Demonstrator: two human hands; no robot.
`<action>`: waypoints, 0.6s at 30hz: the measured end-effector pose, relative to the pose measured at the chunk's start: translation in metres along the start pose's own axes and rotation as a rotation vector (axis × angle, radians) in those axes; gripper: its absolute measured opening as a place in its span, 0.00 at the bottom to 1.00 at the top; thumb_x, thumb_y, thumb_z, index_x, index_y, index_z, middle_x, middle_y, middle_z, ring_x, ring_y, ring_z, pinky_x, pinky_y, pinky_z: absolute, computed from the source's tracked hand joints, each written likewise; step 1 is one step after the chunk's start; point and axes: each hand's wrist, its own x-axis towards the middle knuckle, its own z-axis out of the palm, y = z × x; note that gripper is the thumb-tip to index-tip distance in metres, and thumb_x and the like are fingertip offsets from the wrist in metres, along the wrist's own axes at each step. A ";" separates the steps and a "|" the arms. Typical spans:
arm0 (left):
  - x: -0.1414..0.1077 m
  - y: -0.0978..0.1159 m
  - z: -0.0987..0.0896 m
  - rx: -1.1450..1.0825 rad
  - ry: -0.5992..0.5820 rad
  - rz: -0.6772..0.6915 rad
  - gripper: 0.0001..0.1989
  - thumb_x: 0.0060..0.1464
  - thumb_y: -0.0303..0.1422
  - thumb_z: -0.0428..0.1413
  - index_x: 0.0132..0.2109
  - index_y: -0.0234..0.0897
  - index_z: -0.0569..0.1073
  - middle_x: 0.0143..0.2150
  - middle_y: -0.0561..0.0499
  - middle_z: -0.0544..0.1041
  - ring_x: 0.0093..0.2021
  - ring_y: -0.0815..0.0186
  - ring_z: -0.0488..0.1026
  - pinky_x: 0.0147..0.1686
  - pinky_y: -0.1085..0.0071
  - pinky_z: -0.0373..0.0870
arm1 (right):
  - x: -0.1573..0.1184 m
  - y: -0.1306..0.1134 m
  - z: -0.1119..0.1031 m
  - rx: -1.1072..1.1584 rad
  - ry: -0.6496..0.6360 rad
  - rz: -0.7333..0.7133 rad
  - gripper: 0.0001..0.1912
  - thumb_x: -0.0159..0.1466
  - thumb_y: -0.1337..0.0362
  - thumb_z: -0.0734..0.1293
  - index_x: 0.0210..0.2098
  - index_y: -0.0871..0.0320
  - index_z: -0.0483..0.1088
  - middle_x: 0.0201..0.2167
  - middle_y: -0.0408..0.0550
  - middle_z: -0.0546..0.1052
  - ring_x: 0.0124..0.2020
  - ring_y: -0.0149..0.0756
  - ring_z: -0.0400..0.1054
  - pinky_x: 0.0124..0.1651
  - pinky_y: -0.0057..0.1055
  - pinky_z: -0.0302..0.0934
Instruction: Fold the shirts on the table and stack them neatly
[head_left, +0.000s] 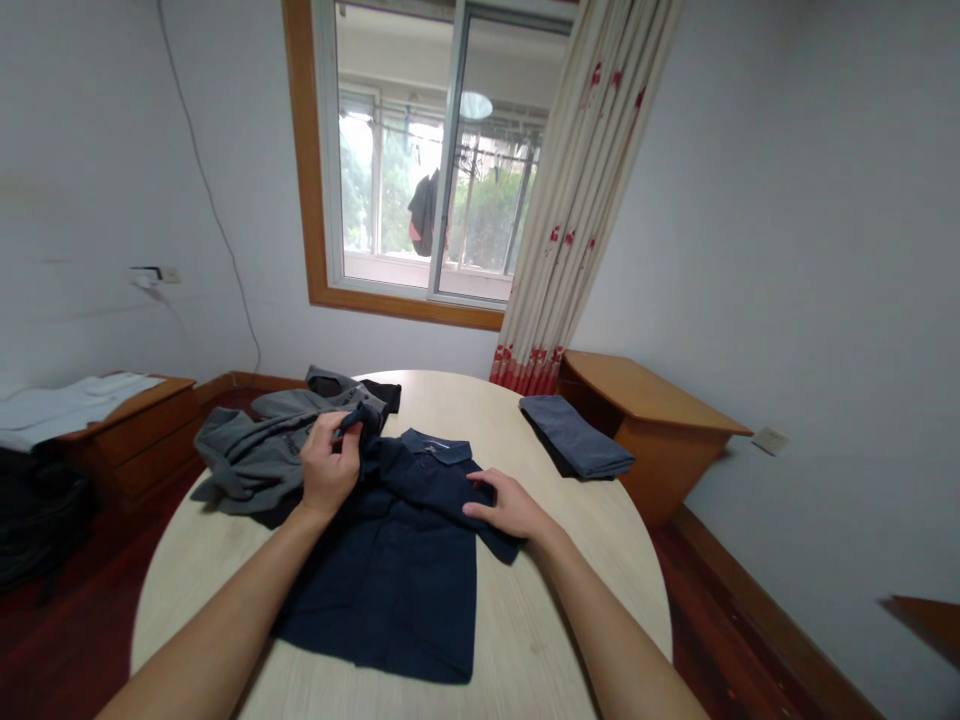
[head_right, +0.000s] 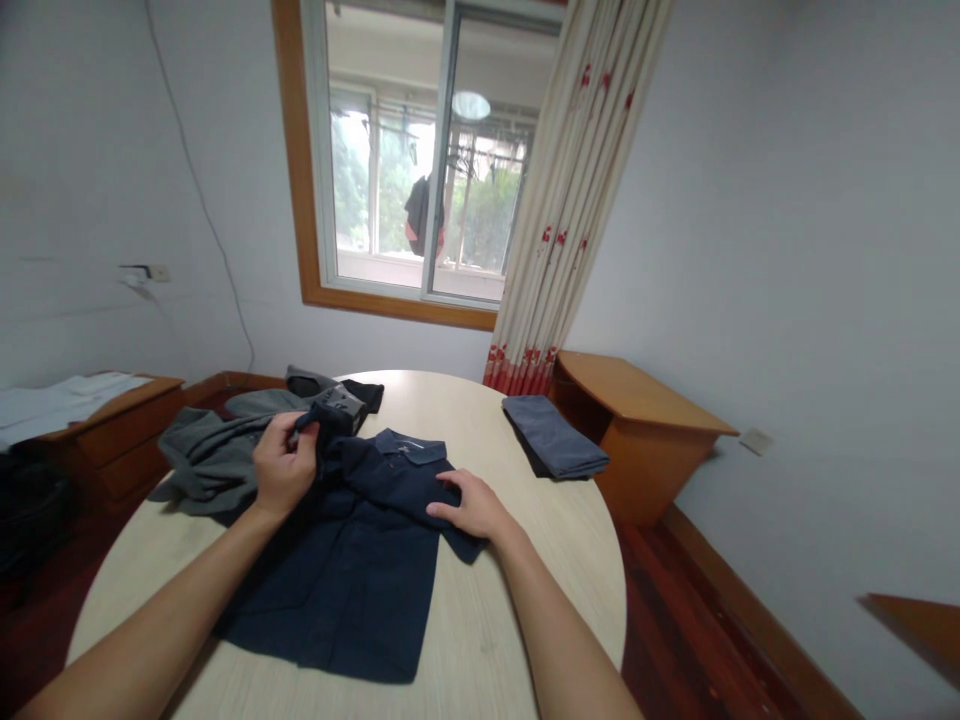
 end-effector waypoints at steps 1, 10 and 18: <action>0.000 -0.001 0.000 0.001 -0.012 0.004 0.09 0.63 0.37 0.53 0.40 0.35 0.72 0.37 0.48 0.76 0.38 0.63 0.74 0.30 0.73 0.71 | 0.000 -0.001 -0.001 0.000 -0.016 -0.001 0.32 0.54 0.50 0.75 0.54 0.59 0.72 0.47 0.54 0.76 0.48 0.45 0.71 0.54 0.41 0.63; -0.005 -0.002 0.004 -0.031 -0.212 0.001 0.11 0.63 0.38 0.50 0.45 0.36 0.72 0.43 0.45 0.77 0.46 0.59 0.75 0.50 0.61 0.71 | 0.001 -0.013 0.003 -0.094 -0.073 0.020 0.09 0.58 0.60 0.70 0.36 0.58 0.75 0.29 0.44 0.75 0.30 0.35 0.67 0.35 0.30 0.59; -0.007 0.004 0.001 0.043 -0.870 -0.230 0.36 0.59 0.52 0.50 0.66 0.32 0.61 0.65 0.35 0.66 0.63 0.51 0.66 0.63 0.54 0.60 | 0.000 -0.015 -0.013 0.315 0.120 0.055 0.10 0.57 0.57 0.64 0.24 0.56 0.65 0.19 0.38 0.63 0.22 0.29 0.56 0.26 0.27 0.50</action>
